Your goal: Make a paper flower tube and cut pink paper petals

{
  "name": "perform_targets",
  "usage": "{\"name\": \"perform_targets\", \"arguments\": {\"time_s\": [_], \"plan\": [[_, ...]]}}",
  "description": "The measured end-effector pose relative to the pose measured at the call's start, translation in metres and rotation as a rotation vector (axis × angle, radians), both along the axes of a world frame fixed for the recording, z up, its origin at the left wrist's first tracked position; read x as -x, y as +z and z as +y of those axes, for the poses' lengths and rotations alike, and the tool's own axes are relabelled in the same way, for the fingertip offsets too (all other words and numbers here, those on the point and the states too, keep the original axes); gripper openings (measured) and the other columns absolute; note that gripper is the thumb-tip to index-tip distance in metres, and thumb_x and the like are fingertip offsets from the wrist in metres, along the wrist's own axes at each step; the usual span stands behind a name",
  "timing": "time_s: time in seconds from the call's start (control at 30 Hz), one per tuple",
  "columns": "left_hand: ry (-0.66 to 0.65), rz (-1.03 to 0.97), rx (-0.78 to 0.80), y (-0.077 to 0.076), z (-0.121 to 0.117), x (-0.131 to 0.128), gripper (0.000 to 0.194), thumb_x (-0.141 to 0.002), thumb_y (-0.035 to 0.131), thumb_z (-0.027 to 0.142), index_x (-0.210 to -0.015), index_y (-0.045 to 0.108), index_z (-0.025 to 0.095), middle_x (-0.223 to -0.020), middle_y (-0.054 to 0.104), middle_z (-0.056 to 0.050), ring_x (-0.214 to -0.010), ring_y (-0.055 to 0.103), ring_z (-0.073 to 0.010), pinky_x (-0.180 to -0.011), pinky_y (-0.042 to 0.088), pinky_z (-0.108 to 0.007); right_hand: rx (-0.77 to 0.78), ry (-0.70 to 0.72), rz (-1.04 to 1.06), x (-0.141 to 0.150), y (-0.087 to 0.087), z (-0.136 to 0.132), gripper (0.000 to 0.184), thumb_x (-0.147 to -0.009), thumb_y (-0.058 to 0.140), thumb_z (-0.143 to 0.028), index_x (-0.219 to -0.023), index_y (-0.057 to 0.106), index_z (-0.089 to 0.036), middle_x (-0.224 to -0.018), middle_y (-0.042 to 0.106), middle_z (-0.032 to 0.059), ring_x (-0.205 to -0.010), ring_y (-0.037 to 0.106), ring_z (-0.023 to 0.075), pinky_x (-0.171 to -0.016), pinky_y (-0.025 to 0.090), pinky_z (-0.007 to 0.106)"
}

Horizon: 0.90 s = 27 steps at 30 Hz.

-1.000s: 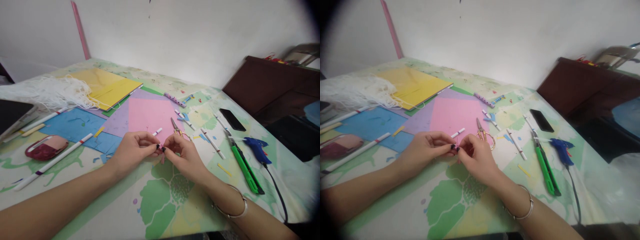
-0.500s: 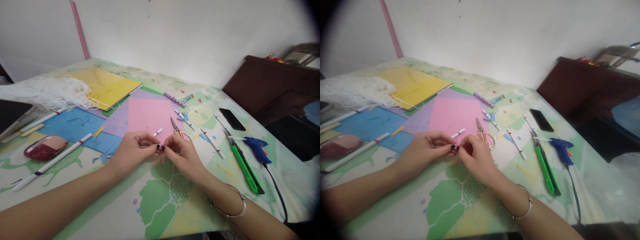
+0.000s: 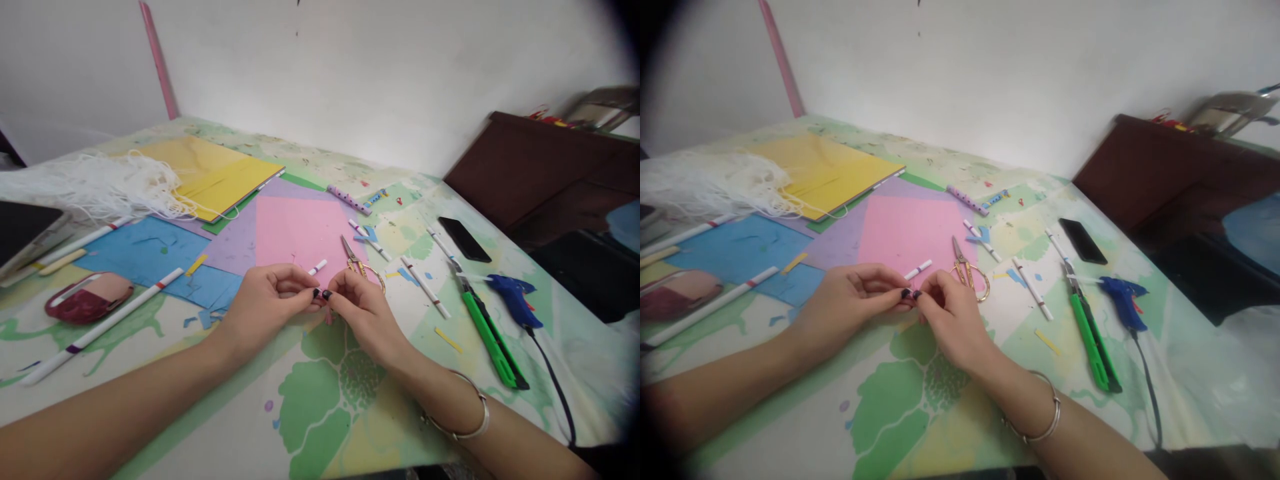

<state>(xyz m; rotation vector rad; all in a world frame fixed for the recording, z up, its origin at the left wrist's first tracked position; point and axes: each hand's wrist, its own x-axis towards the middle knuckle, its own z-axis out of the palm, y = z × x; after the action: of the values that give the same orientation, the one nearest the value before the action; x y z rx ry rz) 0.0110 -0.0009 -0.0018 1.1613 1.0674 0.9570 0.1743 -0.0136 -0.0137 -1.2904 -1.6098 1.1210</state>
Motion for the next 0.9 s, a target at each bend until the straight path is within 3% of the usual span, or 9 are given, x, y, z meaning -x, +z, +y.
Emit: {"name": "perform_targets", "arguments": {"time_s": [0.4,0.9], "plan": [[-0.003,-0.015,-0.019,0.0026,-0.0028,-0.0027,0.009,-0.071,0.071,0.021,-0.075,0.067,0.015,-0.075,0.074,-0.003,-0.072,0.071,-0.0153,-0.068,0.055,-0.019,0.011,-0.053,0.026,0.0037,-0.0020,-0.0013,0.010,-0.084,0.051,-0.023,-0.074,0.049,-0.020,-0.064,0.051,-0.0031,-0.060,0.047,0.0116,-0.056,0.035,0.026],[-0.005,-0.013,-0.028,0.0036,-0.0015,-0.0025,0.007,-0.071,0.071,0.022,-0.075,0.068,0.016,-0.074,0.074,-0.002,-0.071,0.071,-0.0152,-0.069,0.056,-0.021,-0.052,-0.064,-0.097,0.0050,0.0012,-0.0028,0.011,-0.085,0.049,-0.023,-0.074,0.048,-0.020,-0.062,0.050,-0.0033,-0.059,0.046,0.0119,-0.054,0.033,0.027]]}}
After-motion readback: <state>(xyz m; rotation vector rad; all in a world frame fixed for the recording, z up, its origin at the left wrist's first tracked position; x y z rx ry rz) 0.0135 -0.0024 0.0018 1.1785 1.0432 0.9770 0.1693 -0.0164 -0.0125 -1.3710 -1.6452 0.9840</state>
